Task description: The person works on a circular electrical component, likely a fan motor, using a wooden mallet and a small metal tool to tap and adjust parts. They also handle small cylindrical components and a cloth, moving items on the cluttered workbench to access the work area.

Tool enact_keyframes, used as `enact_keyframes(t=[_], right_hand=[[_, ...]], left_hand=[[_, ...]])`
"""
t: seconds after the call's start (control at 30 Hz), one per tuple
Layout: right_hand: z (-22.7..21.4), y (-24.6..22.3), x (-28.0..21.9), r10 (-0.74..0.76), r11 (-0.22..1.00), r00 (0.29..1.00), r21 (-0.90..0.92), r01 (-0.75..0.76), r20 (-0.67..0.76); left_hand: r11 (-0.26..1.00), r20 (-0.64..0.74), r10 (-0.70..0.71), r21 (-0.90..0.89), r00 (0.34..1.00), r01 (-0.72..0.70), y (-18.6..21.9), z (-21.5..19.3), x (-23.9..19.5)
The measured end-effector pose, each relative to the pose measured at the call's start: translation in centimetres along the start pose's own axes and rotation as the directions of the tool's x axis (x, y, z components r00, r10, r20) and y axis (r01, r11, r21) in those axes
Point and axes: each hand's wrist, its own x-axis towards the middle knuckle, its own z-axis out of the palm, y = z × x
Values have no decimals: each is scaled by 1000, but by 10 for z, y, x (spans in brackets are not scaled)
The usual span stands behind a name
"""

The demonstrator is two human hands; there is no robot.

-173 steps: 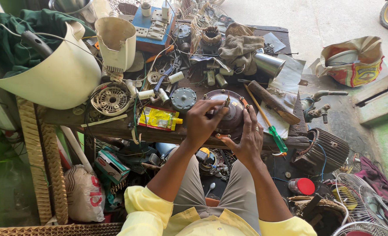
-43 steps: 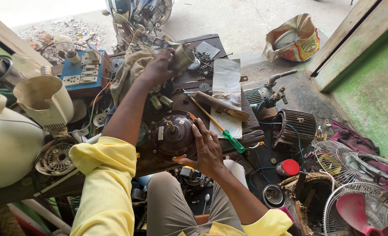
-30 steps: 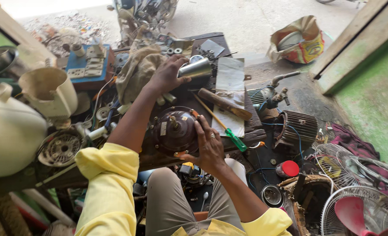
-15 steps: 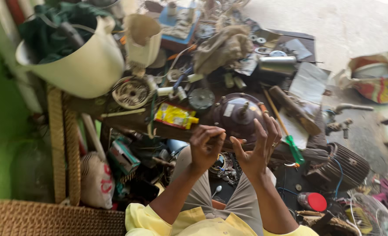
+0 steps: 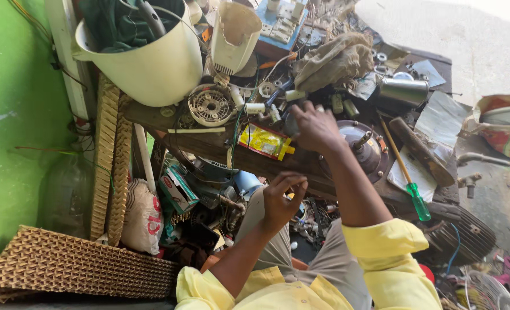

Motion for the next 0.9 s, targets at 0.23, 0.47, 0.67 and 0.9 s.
enact_keyframes(t=[0.23,0.47,0.67,0.9], right_hand=[[15,17,5,-94,995,933,4,102,-346],[22,-16,32,-443,884,810,-36,467,-385],[24,-17,41,-219,968,921,46,247,-322],[34,-3,46,-83,980,857,115,163,-509]], left_hand=[[982,-107,175,90,979,-166,-17,-27,59],[646,-123,170,763,978,-16,-35,-116,127],[610,185,81,768,979,-196,-43,-167,164],[841,130,74,525,989,-132,-32,-191,207]])
